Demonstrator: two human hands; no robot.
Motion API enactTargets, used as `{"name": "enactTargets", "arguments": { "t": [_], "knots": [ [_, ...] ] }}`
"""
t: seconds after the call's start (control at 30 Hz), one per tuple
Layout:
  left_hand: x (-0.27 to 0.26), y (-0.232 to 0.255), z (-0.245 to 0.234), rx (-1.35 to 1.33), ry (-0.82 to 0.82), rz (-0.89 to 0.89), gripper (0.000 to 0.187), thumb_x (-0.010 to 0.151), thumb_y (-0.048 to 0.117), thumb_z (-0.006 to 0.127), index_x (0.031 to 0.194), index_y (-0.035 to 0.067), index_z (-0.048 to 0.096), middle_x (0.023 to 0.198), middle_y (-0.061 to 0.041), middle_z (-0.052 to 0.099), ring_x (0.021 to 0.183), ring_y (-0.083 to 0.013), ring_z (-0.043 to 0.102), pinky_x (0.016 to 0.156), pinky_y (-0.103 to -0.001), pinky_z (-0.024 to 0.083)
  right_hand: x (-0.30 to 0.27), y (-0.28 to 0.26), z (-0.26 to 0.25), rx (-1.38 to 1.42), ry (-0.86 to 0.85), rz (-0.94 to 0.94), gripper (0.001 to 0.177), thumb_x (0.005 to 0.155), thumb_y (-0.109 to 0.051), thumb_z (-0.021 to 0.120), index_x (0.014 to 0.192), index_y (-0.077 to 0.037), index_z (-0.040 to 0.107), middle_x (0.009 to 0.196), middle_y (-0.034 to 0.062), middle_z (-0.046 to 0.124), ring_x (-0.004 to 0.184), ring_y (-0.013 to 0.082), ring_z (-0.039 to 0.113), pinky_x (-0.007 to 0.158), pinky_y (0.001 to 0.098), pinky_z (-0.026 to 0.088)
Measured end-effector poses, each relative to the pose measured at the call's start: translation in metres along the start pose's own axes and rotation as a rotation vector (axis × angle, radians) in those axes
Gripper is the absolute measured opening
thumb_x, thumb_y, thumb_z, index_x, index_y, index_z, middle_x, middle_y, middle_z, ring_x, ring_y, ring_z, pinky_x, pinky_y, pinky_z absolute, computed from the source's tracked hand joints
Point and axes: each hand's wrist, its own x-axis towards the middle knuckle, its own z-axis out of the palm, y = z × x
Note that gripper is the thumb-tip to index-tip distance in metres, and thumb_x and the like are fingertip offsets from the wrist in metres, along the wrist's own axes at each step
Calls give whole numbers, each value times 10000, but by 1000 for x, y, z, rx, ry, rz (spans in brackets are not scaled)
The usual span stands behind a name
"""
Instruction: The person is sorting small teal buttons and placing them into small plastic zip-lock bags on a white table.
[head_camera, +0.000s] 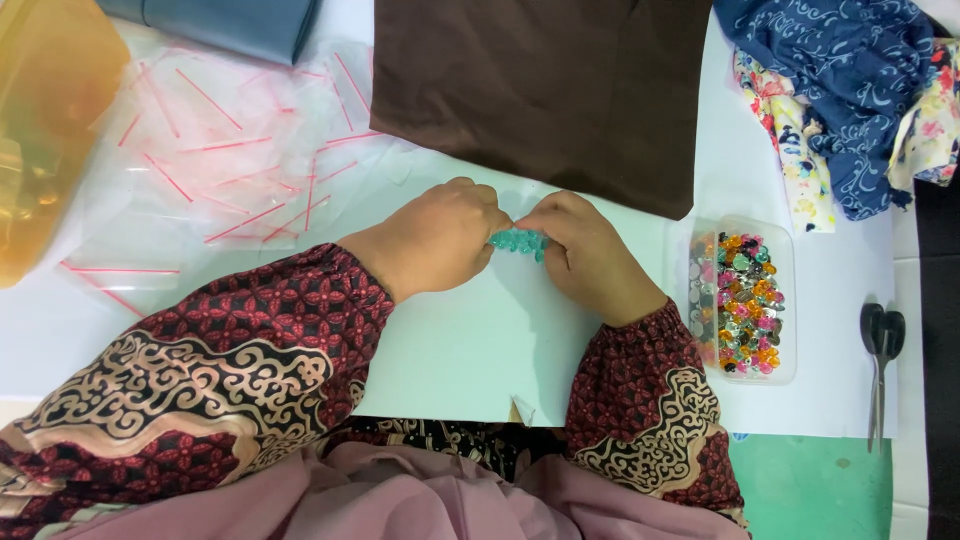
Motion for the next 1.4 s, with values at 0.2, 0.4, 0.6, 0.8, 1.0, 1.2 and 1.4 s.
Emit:
{"name": "enactTargets", "arguments": {
  "t": [0.2, 0.4, 0.6, 0.8, 1.0, 1.2, 1.4],
  "knots": [
    [-5, 2, -8, -10, 8, 50, 271, 906, 85, 674, 1146, -32, 726, 992, -148, 699, 943, -230, 647, 864, -346, 556, -1, 22, -3, 3, 93, -11, 400, 902, 156, 494, 1137, -63, 732, 1031, 76, 661, 958, 256, 654, 850, 364, 570],
    [-6, 5, -9, -12, 15, 61, 282, 913, 132, 653, 1154, 5, 726, 936, -118, 702, 887, -223, 642, 842, -361, 556, 0, 40, 8, -71, 201, -110, 362, 903, 147, 544, 1119, -68, 739, 999, 71, 682, 908, 263, 649, 830, 389, 559],
    [-13, -7, -20, 216, 195, 86, 214, 898, 190, 697, 1059, 57, 742, 876, -85, 689, 818, -206, 630, 775, -354, 550, 7, 26, 10, -194, 405, -279, 355, 925, 140, 548, 1128, -85, 732, 1023, 82, 657, 879, 262, 609, 810, 374, 544],
    [-67, 6, -38, 312, 461, 67, 252, 843, 302, 737, 990, 98, 721, 888, -92, 657, 881, -313, 615, 800, -474, 489, 18, 5, 35, -433, 542, -522, 203, 943, -15, 603, 1085, -95, 724, 1065, 86, 645, 891, 270, 609, 809, 396, 498],
    [-174, 14, -22, 176, 577, 28, 312, 902, 228, 741, 1139, 26, 729, 1059, -162, 675, 1090, -386, 606, 962, -506, 458, 32, -32, 68, -339, 566, -653, 166, 960, -99, 632, 1094, -144, 720, 1110, 47, 640, 928, 249, 598, 880, 406, 459],
    [-231, -22, -13, 367, 652, -296, 486, 903, 386, 728, 1307, 120, 676, 1303, -147, 606, 1352, -406, 485, 1119, -554, 360, 83, -86, 102, -115, 524, -672, 169, 979, -155, 643, 1131, -134, 712, 1115, 39, 646, 1002, 250, 608, 945, 411, 422],
    [-226, -24, -33, 319, 189, -476, 812, 984, 620, 491, 1593, 115, 306, 1602, -230, 272, 1519, -460, 197, 1222, -612, 114, 157, -110, 123, -75, 506, -617, 396, 1035, -102, 588, 1410, 20, 550, 1377, 240, 575, 1275, 422, 542, 1099, 521, 377]
  ]
}}
